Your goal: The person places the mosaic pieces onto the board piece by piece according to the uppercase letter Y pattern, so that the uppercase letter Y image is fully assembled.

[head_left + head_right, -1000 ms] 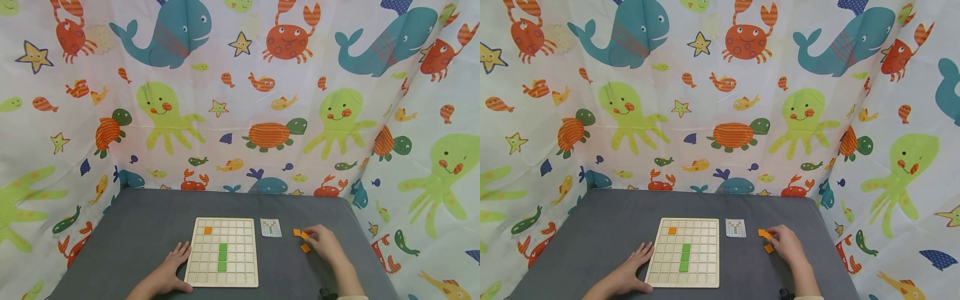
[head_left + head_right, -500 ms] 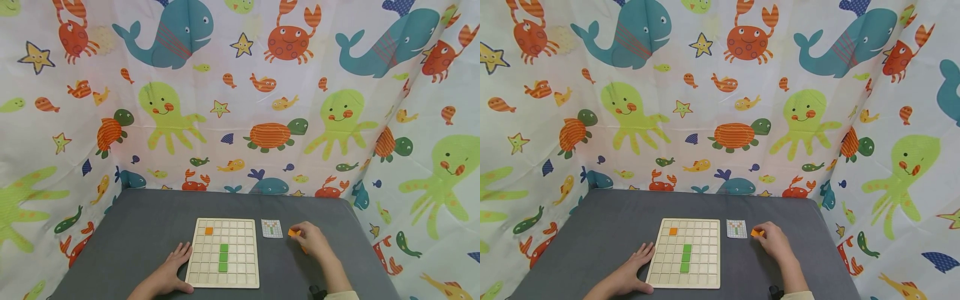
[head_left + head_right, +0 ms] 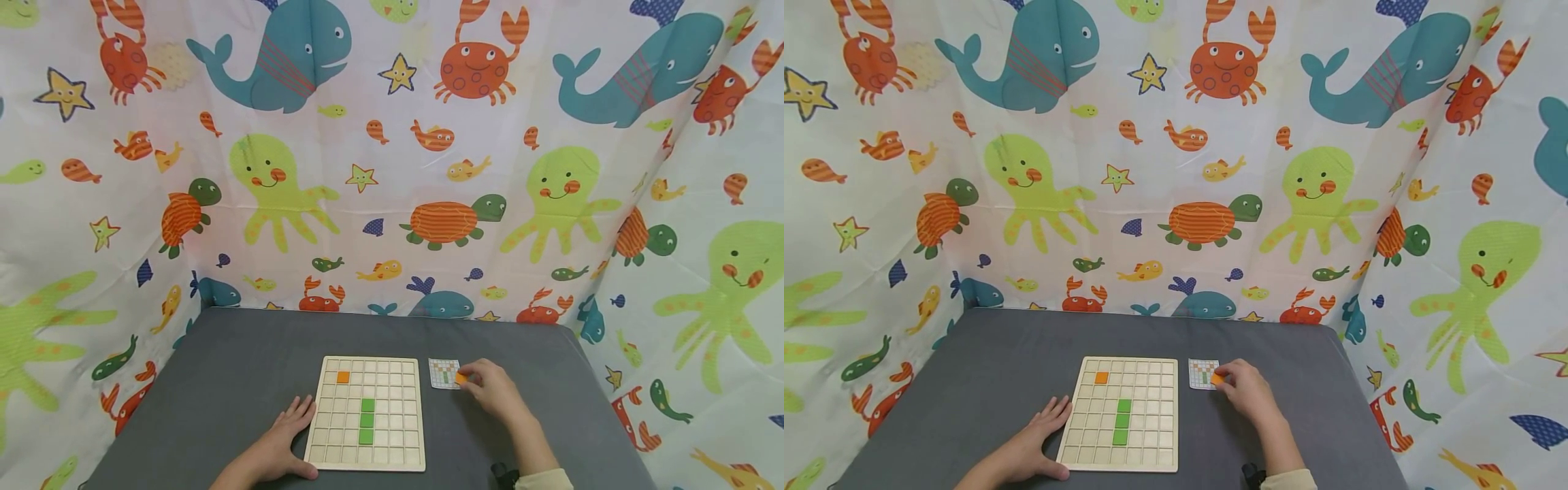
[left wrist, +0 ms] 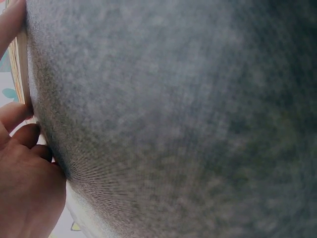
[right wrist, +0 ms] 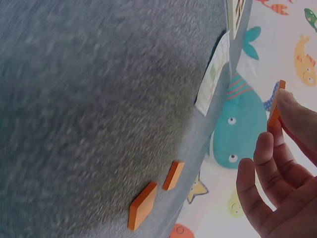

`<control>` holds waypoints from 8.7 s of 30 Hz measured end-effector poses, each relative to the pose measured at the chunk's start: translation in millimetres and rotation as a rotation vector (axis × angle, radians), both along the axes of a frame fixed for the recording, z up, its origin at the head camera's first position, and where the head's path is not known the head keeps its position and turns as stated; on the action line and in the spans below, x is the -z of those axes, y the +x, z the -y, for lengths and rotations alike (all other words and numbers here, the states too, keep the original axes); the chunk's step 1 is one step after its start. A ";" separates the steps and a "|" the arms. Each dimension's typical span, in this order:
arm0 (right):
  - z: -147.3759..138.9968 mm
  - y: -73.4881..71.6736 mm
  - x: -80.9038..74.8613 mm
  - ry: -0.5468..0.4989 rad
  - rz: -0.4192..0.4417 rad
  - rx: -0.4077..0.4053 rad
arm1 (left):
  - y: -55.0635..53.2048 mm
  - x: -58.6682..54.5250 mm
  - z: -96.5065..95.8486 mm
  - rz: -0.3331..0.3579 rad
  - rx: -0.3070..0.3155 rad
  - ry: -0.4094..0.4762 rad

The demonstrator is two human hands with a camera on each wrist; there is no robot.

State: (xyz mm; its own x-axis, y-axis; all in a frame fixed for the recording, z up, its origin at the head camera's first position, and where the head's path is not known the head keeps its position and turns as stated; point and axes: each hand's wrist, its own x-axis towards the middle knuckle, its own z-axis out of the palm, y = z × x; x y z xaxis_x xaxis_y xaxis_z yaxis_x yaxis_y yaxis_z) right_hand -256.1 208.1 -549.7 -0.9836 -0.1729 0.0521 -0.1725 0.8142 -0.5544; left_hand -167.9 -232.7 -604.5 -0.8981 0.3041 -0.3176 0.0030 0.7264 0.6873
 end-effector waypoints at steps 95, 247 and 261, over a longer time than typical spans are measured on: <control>189.1 -18.4 21.9 0.018 0.093 -0.412 | -0.9 -1.7 -0.5 0.026 -0.007 -0.034; -23.2 24.2 6.9 -0.126 -0.032 0.231 | -8.2 9.6 9.5 0.034 0.108 0.042; -51.1 29.0 13.9 -0.010 0.117 0.290 | -8.0 10.8 7.9 0.041 0.072 0.019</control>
State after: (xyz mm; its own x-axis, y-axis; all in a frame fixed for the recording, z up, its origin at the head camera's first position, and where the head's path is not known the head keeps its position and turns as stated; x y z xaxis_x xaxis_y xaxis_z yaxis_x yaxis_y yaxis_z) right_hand -227.2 259.2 -563.6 -0.9912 0.1159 -0.0641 0.1318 0.8146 -0.5648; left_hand -175.9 -240.6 -615.3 -0.8602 0.3734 -0.3473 0.0258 0.7121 0.7016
